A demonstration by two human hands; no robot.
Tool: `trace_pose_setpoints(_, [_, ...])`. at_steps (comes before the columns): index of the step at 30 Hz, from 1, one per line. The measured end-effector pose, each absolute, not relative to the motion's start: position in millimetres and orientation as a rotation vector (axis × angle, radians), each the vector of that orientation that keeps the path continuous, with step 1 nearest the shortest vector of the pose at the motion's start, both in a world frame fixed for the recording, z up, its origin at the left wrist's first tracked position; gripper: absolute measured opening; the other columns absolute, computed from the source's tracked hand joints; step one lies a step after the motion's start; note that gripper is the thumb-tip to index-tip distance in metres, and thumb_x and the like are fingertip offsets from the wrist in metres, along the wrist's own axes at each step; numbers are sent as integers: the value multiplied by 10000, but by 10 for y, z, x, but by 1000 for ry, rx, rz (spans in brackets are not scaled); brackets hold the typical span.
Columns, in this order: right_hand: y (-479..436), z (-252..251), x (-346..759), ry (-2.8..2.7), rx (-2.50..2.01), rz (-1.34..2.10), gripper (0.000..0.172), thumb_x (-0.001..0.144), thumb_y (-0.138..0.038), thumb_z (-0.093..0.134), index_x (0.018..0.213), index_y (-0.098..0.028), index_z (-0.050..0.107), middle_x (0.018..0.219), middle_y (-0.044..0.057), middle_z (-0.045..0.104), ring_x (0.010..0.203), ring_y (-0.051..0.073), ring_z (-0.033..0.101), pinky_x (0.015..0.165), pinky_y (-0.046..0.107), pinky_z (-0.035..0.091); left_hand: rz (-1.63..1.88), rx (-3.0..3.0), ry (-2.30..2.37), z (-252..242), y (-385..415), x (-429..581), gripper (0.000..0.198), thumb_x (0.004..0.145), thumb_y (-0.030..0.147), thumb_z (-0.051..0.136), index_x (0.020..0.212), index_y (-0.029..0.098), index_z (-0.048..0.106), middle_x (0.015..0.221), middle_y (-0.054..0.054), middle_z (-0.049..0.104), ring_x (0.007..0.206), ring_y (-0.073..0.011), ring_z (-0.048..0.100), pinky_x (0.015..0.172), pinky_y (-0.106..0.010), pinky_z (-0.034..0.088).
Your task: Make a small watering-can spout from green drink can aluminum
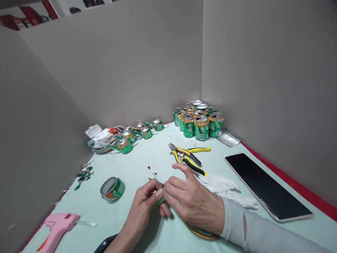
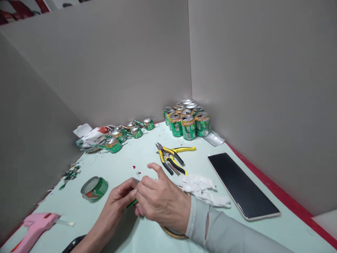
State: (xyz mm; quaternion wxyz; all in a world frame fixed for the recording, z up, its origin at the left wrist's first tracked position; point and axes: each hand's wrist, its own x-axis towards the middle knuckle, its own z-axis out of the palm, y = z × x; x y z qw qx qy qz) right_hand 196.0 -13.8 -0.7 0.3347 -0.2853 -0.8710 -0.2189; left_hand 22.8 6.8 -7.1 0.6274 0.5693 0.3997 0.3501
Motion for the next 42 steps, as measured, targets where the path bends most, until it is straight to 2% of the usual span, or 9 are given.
trace_pose_setpoints(6, [-136,18,1973,-2268,-844,-526,426,1007,-99,299,725,-150,612,677,0,528,698,162,470,1060,473,295,805,1496,998,-17,40,222,301,876,417,594,666,209,536,504,3,660,479,-180,632,525,-263,465])
trace_pose_setpoints(13, [-147,34,2011,-2315,-897,-470,359,991,-72,334,754,-164,588,696,6,563,698,171,490,1062,481,283,692,1932,1041,96,28,147,220,902,338,583,729,207,620,686,-12,697,651,-183,625,640,-252,441])
trace_pose_setpoints(17, [-140,26,2035,-2284,-937,-316,260,987,-82,336,908,-150,575,724,12,573,714,180,494,1041,464,312,642,2159,1070,117,16,124,268,950,377,504,765,215,609,668,-4,700,622,-169,638,634,-240,435])
trace_pose_setpoints(20, [-138,41,2063,-2222,-980,-198,123,961,-121,433,1047,-134,519,810,35,598,775,198,507,1018,472,327,720,2159,1109,118,-1,120,254,950,370,511,757,227,592,611,15,699,570,-155,638,600,-224,428])
trace_pose_setpoints(22, [-140,61,2078,-2171,-983,-131,131,944,-145,494,1075,-146,491,870,48,607,814,205,517,1013,474,326,782,2138,1129,114,-10,122,252,950,356,512,742,232,583,587,21,697,547,-151,632,587,-220,427])
trace_pose_setpoints(31, [-148,89,2077,-2059,-1002,242,185,879,-122,633,1023,-171,528,841,20,623,804,198,540,870,395,411,823,2000,1123,68,-19,163,288,940,338,499,704,208,602,537,23,619,464,-137,594,543,-231,428])
trace_pose_setpoints(35, [-123,175,2150,-1821,-1011,463,76,948,-169,541,1004,-201,583,944,32,666,920,196,595,841,342,438,852,1635,1071,73,14,150,291,944,367,509,716,196,568,574,38,627,409,-107,584,520,-227,427])
trace_pose_setpoints(39, [-102,230,2179,-1590,-1051,691,77,941,-245,538,992,-209,583,980,42,670,942,192,632,870,348,460,953,1378,988,77,26,147,300,945,380,536,728,177,572,588,49,641,379,-64,552,530,-209,400])
trace_pose_setpoints(42, [-102,184,2111,-1473,-982,954,345,795,-245,702,1095,-211,534,1025,43,644,919,191,650,873,359,495,957,1267,955,75,-6,188,312,944,385,547,721,169,577,573,53,637,357,-43,529,500,-193,363])
